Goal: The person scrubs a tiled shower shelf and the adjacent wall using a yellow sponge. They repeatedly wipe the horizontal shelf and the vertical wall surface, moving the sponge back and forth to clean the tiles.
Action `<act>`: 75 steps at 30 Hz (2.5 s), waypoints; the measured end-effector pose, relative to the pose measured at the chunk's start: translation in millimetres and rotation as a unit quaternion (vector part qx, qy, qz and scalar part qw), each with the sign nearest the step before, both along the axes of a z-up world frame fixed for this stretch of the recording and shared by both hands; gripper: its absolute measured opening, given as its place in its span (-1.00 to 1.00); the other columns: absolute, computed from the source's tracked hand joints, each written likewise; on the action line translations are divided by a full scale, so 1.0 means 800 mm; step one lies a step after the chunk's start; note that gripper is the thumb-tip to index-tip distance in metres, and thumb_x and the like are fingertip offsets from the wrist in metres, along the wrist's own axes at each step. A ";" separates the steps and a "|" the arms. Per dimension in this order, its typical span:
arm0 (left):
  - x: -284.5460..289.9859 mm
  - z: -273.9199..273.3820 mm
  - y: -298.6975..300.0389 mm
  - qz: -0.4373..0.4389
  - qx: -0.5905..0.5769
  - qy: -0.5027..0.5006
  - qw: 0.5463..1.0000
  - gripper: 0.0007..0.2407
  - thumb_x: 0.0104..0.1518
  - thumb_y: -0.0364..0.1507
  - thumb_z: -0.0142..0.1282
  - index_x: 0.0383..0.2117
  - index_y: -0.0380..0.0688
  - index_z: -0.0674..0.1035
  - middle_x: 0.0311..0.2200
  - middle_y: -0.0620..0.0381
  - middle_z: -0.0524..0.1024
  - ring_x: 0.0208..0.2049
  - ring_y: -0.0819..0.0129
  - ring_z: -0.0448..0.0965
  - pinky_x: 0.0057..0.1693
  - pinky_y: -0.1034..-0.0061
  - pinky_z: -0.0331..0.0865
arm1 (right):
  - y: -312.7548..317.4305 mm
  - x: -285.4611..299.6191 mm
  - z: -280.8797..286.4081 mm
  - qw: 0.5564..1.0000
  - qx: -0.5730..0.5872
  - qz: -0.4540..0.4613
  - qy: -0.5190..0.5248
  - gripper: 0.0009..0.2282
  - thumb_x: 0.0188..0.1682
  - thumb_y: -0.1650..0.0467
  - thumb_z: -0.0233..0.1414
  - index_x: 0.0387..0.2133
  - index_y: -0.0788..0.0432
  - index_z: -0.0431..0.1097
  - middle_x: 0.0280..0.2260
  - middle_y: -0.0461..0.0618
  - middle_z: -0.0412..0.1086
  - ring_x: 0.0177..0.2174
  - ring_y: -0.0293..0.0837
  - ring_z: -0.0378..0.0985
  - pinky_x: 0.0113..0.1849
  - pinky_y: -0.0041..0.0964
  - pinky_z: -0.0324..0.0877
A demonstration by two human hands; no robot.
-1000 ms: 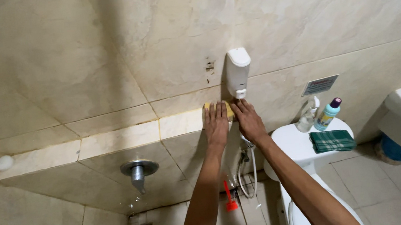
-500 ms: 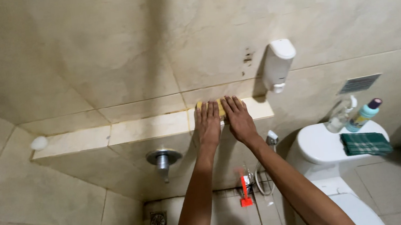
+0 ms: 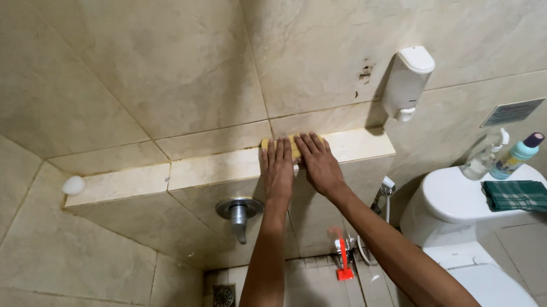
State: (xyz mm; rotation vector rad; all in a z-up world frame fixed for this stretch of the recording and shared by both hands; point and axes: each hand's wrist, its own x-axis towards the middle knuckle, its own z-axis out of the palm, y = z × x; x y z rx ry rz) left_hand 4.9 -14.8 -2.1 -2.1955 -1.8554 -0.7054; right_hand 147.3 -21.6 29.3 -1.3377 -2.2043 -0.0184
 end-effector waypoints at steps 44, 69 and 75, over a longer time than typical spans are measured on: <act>0.263 -0.008 0.004 -0.016 -0.036 0.039 0.998 -0.46 0.26 -0.37 -0.09 0.39 -0.21 0.14 0.43 0.01 0.07 0.46 0.02 -0.09 0.49 0.09 -0.33 | -0.023 0.257 0.001 1.000 0.008 -0.021 0.007 -0.51 0.12 0.35 -0.09 0.34 0.18 0.07 0.30 0.21 0.11 0.32 0.18 0.04 0.27 0.17 -0.08; 0.106 -0.014 0.029 -0.010 -0.020 0.058 0.998 -0.46 0.19 -0.41 0.01 0.36 -0.10 0.23 0.40 0.14 0.16 0.46 0.13 0.00 0.49 0.08 -0.16 | 0.009 0.103 -0.005 0.999 0.023 -0.033 0.011 -0.51 0.14 0.27 -0.12 0.31 0.24 0.10 0.34 0.20 0.06 0.33 0.20 0.00 0.29 0.18 -0.13; 0.060 -0.016 0.024 0.000 -0.023 0.023 0.999 -0.52 0.27 -0.41 -0.05 0.35 -0.13 0.27 0.39 0.11 0.19 0.46 0.15 0.01 0.50 0.11 -0.15 | 0.013 0.059 -0.008 1.000 0.001 -0.026 -0.017 -0.50 0.14 0.28 -0.13 0.34 0.22 0.06 0.36 0.17 0.02 0.34 0.18 -0.04 0.29 0.15 -0.15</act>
